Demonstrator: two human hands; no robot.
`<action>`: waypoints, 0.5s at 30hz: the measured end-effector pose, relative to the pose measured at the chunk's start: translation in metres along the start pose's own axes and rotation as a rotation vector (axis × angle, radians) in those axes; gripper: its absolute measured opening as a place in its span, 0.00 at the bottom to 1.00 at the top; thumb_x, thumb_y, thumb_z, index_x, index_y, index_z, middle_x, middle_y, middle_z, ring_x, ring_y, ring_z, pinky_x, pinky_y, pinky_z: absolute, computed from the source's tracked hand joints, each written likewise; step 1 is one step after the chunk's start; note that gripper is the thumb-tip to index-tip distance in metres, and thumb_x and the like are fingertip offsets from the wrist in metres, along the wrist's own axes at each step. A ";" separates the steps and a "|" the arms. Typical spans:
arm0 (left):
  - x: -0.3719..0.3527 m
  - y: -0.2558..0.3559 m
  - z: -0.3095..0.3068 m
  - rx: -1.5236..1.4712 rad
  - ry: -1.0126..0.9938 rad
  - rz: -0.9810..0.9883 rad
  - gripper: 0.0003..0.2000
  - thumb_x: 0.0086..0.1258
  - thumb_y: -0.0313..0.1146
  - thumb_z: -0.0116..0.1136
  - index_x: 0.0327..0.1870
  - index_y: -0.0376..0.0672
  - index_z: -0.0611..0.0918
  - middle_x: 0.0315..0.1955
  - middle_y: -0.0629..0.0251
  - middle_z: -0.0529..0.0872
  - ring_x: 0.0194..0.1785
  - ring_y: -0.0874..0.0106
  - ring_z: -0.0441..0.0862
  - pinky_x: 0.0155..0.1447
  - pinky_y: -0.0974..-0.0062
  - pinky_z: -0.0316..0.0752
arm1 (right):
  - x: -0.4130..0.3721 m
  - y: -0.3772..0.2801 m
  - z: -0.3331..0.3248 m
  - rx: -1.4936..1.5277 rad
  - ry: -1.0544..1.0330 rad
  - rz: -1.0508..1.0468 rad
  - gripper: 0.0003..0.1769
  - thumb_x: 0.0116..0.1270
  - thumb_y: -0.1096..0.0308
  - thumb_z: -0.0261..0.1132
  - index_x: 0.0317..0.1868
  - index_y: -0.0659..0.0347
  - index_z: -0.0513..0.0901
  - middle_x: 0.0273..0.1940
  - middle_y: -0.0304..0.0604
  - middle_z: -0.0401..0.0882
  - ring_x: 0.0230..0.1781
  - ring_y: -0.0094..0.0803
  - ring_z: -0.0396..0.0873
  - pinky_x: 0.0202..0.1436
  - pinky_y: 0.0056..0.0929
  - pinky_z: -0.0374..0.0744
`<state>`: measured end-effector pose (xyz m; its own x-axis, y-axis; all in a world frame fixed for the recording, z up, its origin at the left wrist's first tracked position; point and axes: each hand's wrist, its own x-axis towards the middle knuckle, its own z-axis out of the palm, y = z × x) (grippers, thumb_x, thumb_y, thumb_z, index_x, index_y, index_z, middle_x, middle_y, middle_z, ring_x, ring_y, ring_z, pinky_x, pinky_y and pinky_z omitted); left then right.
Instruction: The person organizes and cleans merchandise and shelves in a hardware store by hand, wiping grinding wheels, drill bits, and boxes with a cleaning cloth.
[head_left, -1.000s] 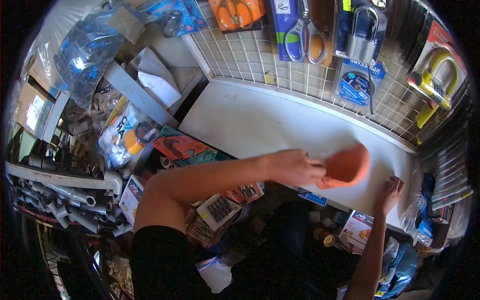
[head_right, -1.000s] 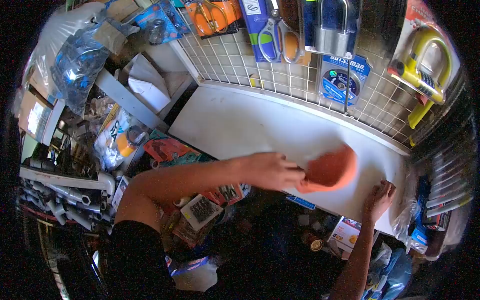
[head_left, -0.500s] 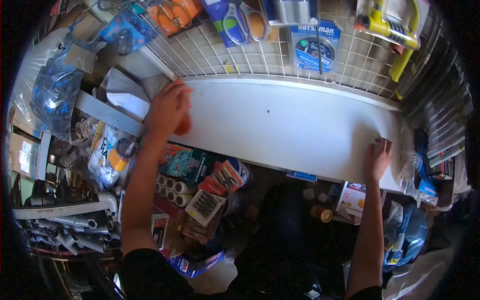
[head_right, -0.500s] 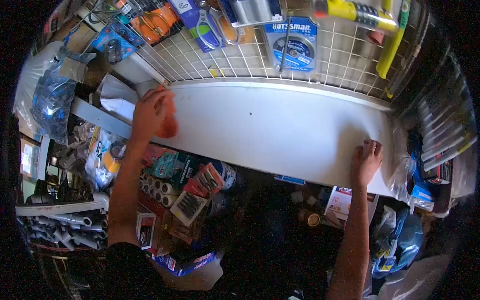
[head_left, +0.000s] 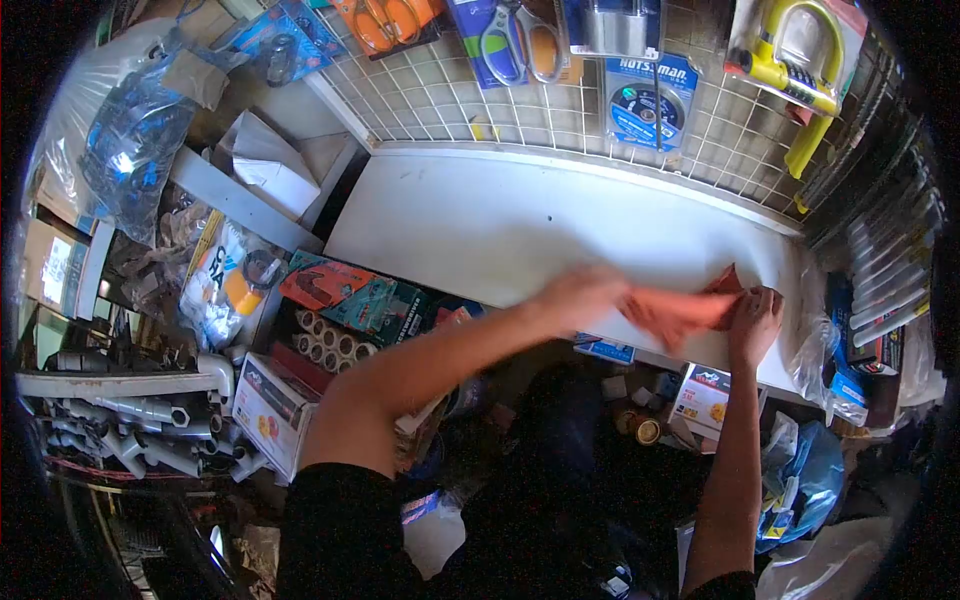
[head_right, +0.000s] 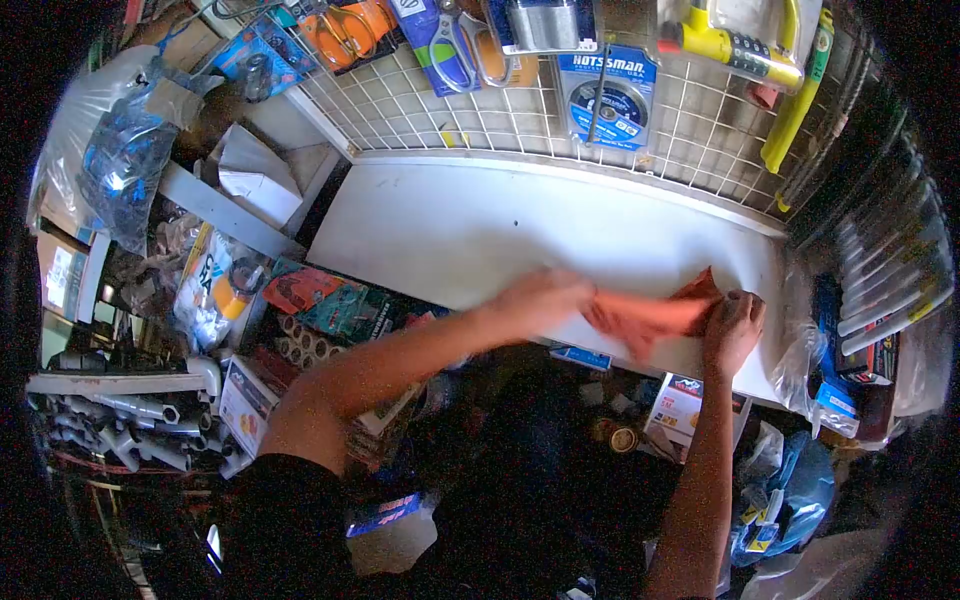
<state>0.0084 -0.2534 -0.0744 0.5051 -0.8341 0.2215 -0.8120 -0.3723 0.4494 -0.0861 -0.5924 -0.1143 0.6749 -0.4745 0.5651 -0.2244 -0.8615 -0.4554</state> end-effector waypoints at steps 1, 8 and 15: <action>-0.013 -0.037 -0.019 -0.006 0.004 -0.250 0.14 0.74 0.33 0.53 0.56 0.40 0.82 0.50 0.50 0.87 0.54 0.49 0.83 0.62 0.51 0.76 | 0.000 0.000 0.000 -0.004 0.000 -0.009 0.12 0.66 0.70 0.64 0.48 0.62 0.81 0.50 0.53 0.79 0.53 0.55 0.79 0.56 0.53 0.76; -0.221 -0.182 -0.269 1.027 -0.182 -1.087 0.13 0.76 0.35 0.51 0.51 0.47 0.88 0.46 0.55 0.90 0.47 0.53 0.89 0.50 0.54 0.84 | 0.000 -0.004 -0.002 -0.045 -0.032 0.049 0.14 0.64 0.68 0.66 0.50 0.59 0.81 0.52 0.51 0.79 0.55 0.52 0.79 0.58 0.51 0.75; -0.111 -0.025 -0.228 0.610 0.330 -0.369 0.19 0.70 0.26 0.57 0.62 0.35 0.81 0.63 0.52 0.83 0.61 0.53 0.85 0.64 0.59 0.80 | -0.001 0.001 0.002 -0.052 -0.023 0.060 0.14 0.64 0.67 0.66 0.51 0.57 0.81 0.53 0.50 0.79 0.56 0.52 0.78 0.58 0.52 0.75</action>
<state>0.0387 -0.0585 0.0871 0.7566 -0.4844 0.4391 -0.5436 -0.8393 0.0108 -0.0853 -0.5920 -0.1166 0.6754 -0.5214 0.5215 -0.3006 -0.8404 -0.4510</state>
